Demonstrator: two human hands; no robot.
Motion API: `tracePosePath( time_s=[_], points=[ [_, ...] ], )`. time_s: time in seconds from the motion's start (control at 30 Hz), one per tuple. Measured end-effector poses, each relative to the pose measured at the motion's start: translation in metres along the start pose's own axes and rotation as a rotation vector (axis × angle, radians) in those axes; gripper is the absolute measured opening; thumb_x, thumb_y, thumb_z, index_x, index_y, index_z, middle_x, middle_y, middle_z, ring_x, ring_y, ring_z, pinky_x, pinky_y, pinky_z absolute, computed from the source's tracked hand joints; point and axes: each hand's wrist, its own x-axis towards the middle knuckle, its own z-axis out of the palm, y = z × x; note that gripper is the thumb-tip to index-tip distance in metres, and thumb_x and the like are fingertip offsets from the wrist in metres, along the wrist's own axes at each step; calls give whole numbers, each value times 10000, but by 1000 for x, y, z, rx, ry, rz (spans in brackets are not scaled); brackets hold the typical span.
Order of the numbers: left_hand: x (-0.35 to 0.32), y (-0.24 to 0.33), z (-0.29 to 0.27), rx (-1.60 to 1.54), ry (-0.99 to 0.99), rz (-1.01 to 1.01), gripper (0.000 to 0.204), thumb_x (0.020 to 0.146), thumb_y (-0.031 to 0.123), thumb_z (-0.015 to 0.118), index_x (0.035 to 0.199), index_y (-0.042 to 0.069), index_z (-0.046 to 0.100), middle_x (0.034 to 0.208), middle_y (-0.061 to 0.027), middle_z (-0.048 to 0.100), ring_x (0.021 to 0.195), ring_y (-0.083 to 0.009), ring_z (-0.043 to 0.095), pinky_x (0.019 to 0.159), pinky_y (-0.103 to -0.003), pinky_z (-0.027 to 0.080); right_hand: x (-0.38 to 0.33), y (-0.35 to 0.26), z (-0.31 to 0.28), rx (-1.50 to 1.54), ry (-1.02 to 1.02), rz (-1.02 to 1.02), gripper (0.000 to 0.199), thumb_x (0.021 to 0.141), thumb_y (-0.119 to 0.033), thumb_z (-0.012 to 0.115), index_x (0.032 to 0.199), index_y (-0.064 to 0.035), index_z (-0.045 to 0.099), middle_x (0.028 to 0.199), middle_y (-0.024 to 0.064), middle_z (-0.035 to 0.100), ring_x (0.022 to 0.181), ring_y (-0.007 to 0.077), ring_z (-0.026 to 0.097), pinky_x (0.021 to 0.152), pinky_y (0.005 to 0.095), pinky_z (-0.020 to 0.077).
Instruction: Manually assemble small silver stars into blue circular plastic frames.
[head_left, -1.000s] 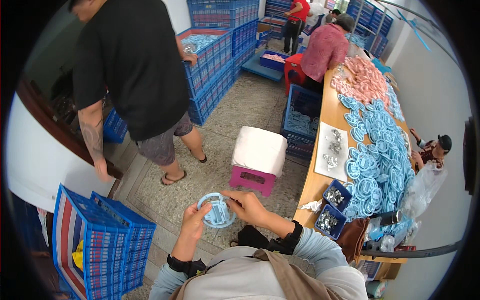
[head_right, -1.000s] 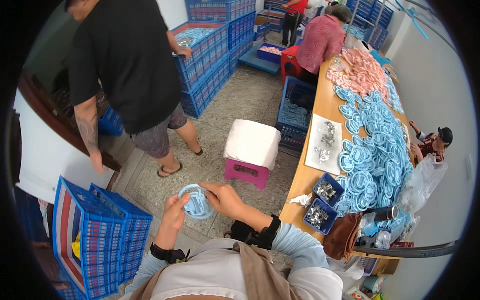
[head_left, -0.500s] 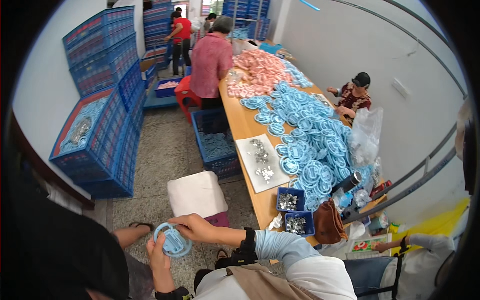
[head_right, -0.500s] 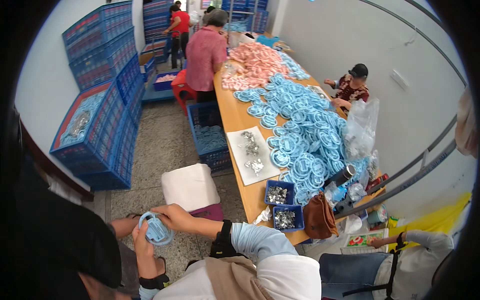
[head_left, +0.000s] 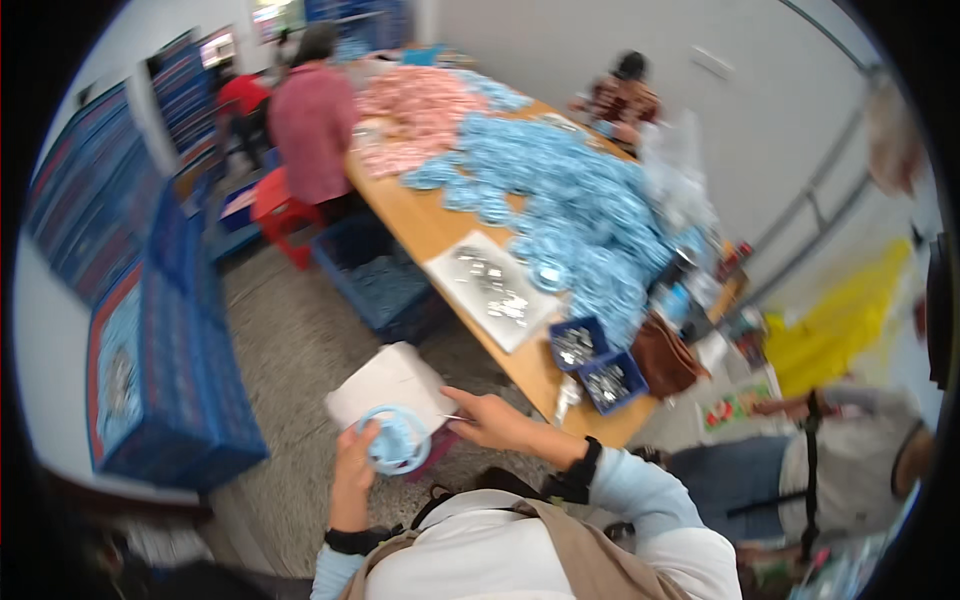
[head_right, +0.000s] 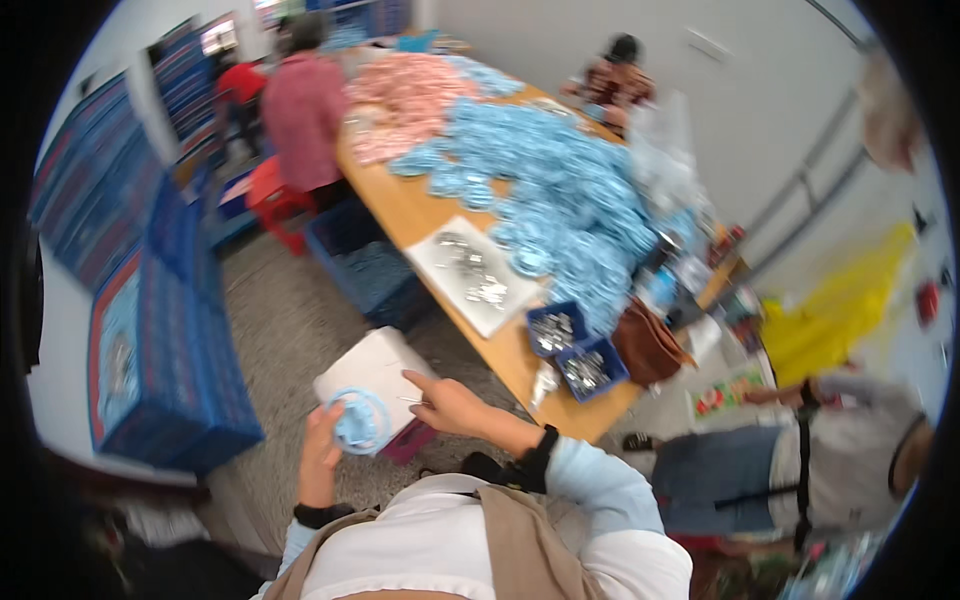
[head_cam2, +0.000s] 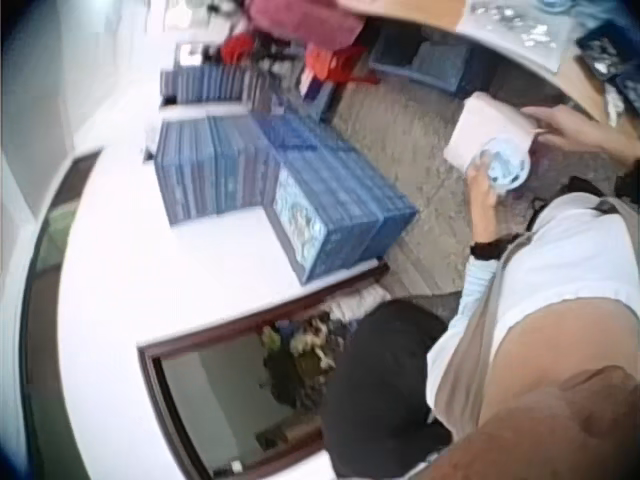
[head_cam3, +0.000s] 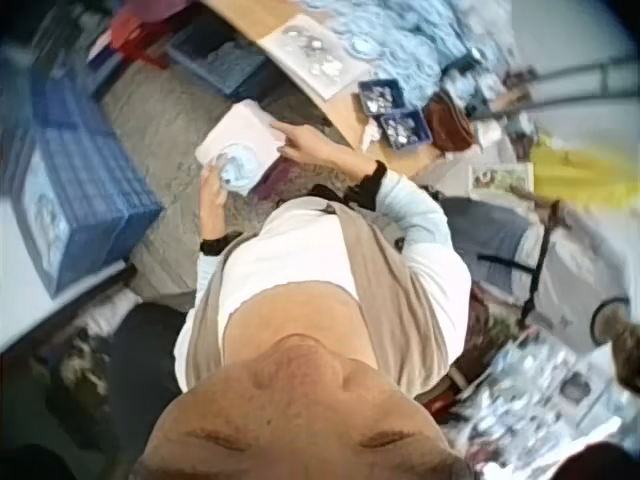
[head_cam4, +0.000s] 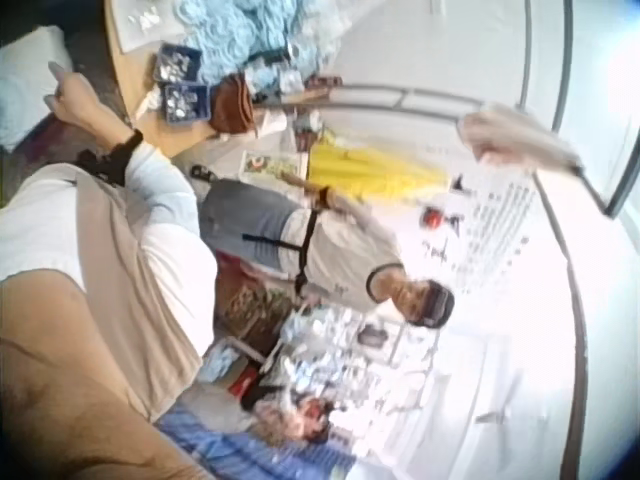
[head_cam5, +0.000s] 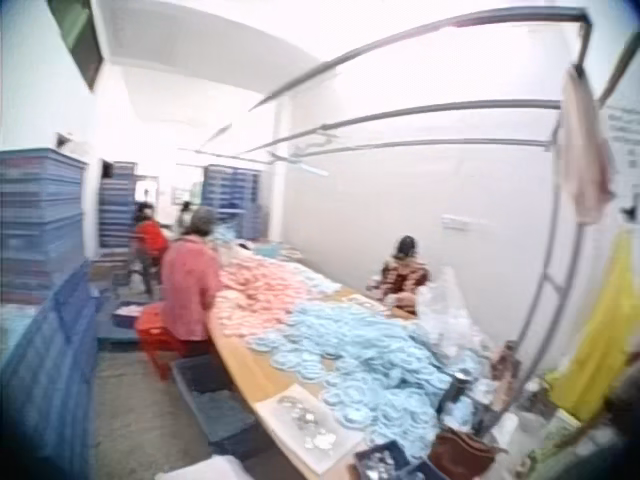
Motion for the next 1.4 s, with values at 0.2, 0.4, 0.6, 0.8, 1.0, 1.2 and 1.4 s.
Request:
tracePosePath(
  time_s=[0.2,0.4,0.6,0.8,1.0,1.2,1.4],
  points=[
    [32,-38,-85,-53,-20,-297,297,808,152,551,1044,-28,529,990,-109,589,891,-208,577,788,-346,472,-3,29,41,-249,-77,-40,473,713,-188,555,1163,-78,457,803,200,591,757,372,565,670,442,450],
    [61,-38,-76,-9,-11,-345,286,821,172,531,1042,-10,528,982,-107,591,893,-214,576,790,-358,470,-22,87,53,-183,23,67,398,710,-204,561,1077,-58,517,805,212,588,771,370,567,683,441,450],
    [93,-40,-53,-8,-89,-309,265,793,130,585,1000,-30,550,928,-91,602,819,-178,584,735,-298,472,31,97,32,-243,81,222,659,735,-211,552,1275,-36,218,801,228,581,786,393,556,677,448,444],
    [93,-39,-44,-81,94,-226,271,807,155,570,994,-39,545,903,-106,607,788,-188,602,699,-311,502,143,59,15,-261,-38,17,565,704,-157,563,1201,13,357,847,212,592,777,385,562,680,444,443],
    [76,-64,-81,-207,344,-260,271,790,129,595,994,-44,555,899,-101,611,792,-177,603,676,-302,506,137,142,23,-167,-199,-110,131,702,-128,514,707,-5,558,674,221,543,661,391,532,585,431,421],
    [111,-81,-62,-121,410,-399,238,784,159,610,952,-9,585,847,-73,618,717,-148,602,597,-273,499,102,178,-30,-3,-208,-3,191,811,-175,519,946,-57,586,613,134,555,553,219,545,544,321,431],
    [204,-84,14,149,139,-407,209,761,205,642,904,56,608,751,-11,610,627,-95,564,495,-233,433,96,213,-86,-23,-53,123,169,774,-173,518,818,-22,580,684,196,564,643,361,554,570,399,437]
  ],
)
